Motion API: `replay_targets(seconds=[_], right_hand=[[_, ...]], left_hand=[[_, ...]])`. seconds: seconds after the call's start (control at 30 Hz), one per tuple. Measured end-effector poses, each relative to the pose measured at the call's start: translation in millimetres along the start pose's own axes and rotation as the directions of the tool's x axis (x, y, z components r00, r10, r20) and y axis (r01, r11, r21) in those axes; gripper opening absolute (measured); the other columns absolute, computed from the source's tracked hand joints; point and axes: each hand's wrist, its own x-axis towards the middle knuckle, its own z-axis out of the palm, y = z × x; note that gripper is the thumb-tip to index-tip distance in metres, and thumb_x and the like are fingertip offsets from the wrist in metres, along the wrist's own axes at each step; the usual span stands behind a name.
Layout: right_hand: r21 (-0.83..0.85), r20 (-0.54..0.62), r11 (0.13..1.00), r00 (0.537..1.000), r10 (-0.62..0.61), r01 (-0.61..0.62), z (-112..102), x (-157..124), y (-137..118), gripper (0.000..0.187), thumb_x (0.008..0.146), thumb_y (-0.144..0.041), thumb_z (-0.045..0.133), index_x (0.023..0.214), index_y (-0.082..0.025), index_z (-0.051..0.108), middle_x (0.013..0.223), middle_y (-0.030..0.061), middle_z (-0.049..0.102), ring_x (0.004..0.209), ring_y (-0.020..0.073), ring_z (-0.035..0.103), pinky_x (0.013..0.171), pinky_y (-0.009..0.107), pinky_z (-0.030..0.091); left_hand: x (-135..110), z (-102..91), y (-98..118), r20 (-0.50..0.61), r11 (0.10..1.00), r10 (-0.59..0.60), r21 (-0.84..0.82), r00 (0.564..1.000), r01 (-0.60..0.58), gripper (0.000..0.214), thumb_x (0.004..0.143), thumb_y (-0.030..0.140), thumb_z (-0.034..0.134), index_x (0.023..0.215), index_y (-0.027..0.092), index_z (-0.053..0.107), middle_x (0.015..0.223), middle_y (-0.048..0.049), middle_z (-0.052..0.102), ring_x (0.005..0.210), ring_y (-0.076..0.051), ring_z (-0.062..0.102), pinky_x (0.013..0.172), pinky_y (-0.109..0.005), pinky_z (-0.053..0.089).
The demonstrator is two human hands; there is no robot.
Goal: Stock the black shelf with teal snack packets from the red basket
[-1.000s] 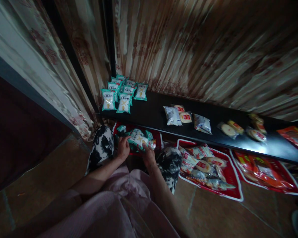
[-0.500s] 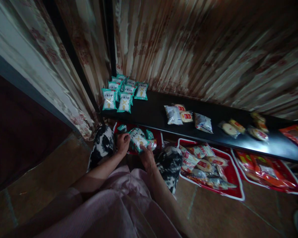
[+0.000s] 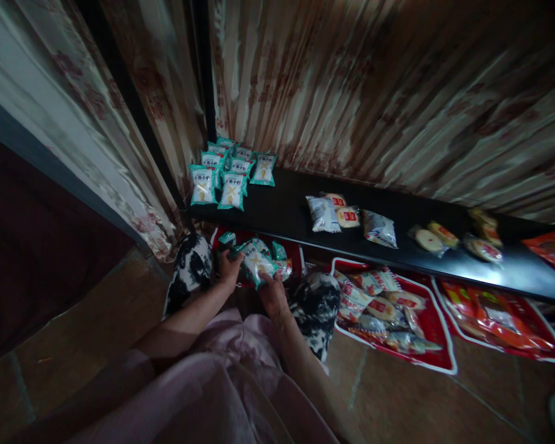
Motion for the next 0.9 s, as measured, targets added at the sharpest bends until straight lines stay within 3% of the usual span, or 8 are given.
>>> replay_targets(seconds=[0.1,0.2,0.37,0.63,0.77,0.9], right_hand=[[0.007,0.006,1.0,1.0,0.004,-0.004,3,-2,-2,0.043,0.057,-0.018,0.073,0.093,-0.025,0.049,0.081,-0.0044,0.069,0.08,0.0159,0.068,0.07,0.026,0.055],[0.012,0.015,1.0,1.0,0.005,-0.006,4,-3,-2,0.041,0.057,-0.019,0.073,0.091,-0.024,0.05,0.08,-0.0048,0.069,0.077,0.0158,0.068,0.068,0.025,0.055],[0.027,0.017,1.0,1.0,0.009,-0.009,4,-4,-3,0.039,0.056,-0.017,0.073,0.088,-0.024,0.052,0.08,-0.0042,0.07,0.075,0.0165,0.068,0.065,0.026,0.054],[-0.094,-0.03,0.995,0.999,-0.016,0.013,4,-6,-2,0.041,0.058,-0.026,0.074,0.094,-0.022,0.053,0.081,-0.0035,0.069,0.068,0.0136,0.065,0.058,0.022,0.051],[-0.183,-0.112,0.981,0.99,-0.079,0.058,3,-7,0,0.061,0.056,-0.029,0.076,0.111,-0.023,0.05,0.083,-0.003,0.068,0.069,0.014,0.065,0.058,0.022,0.051],[-0.35,-0.091,0.918,0.968,-0.232,0.187,-2,-3,3,0.081,0.059,-0.035,0.075,0.13,-0.023,0.038,0.1,0.0039,0.067,0.084,0.0185,0.066,0.068,0.028,0.054]], left_hand=[[-5,-0.5,3,0.168,0.954,-0.212,-0.179,0.963,0.241,0.033,0.085,0.037,0.056,0.11,0.015,0.055,0.104,-0.0103,0.065,0.086,-0.016,0.065,0.064,-0.024,0.051],[-8,-1.2,5,0.24,0.892,-0.279,-0.293,0.93,0.344,0.032,0.079,0.041,0.062,0.098,0.015,0.06,0.089,-0.0072,0.068,0.079,-0.016,0.065,0.064,-0.023,0.05],[-9,0.8,9,0.18,0.865,-0.29,-0.371,0.94,0.338,0.029,0.07,0.037,0.071,0.087,0.015,0.063,0.075,-0.0041,0.066,0.07,-0.016,0.064,0.063,-0.024,0.049],[-12,1.7,7,0.127,0.884,-0.225,-0.391,0.966,0.257,0.025,0.07,0.035,0.068,0.084,0.015,0.063,0.077,-0.0037,0.067,0.069,-0.015,0.063,0.062,-0.024,0.048],[-10,1.7,7,0.092,0.906,-0.204,-0.36,0.975,0.223,0.026,0.073,0.034,0.065,0.09,0.015,0.062,0.082,-0.0037,0.067,0.067,-0.013,0.062,0.059,-0.023,0.047],[-13,1.4,11,0.073,0.931,-0.18,-0.31,0.981,0.194,0.025,0.074,0.035,0.063,0.09,0.015,0.063,0.084,-0.0045,0.067,0.069,-0.014,0.063,0.058,-0.022,0.046]])
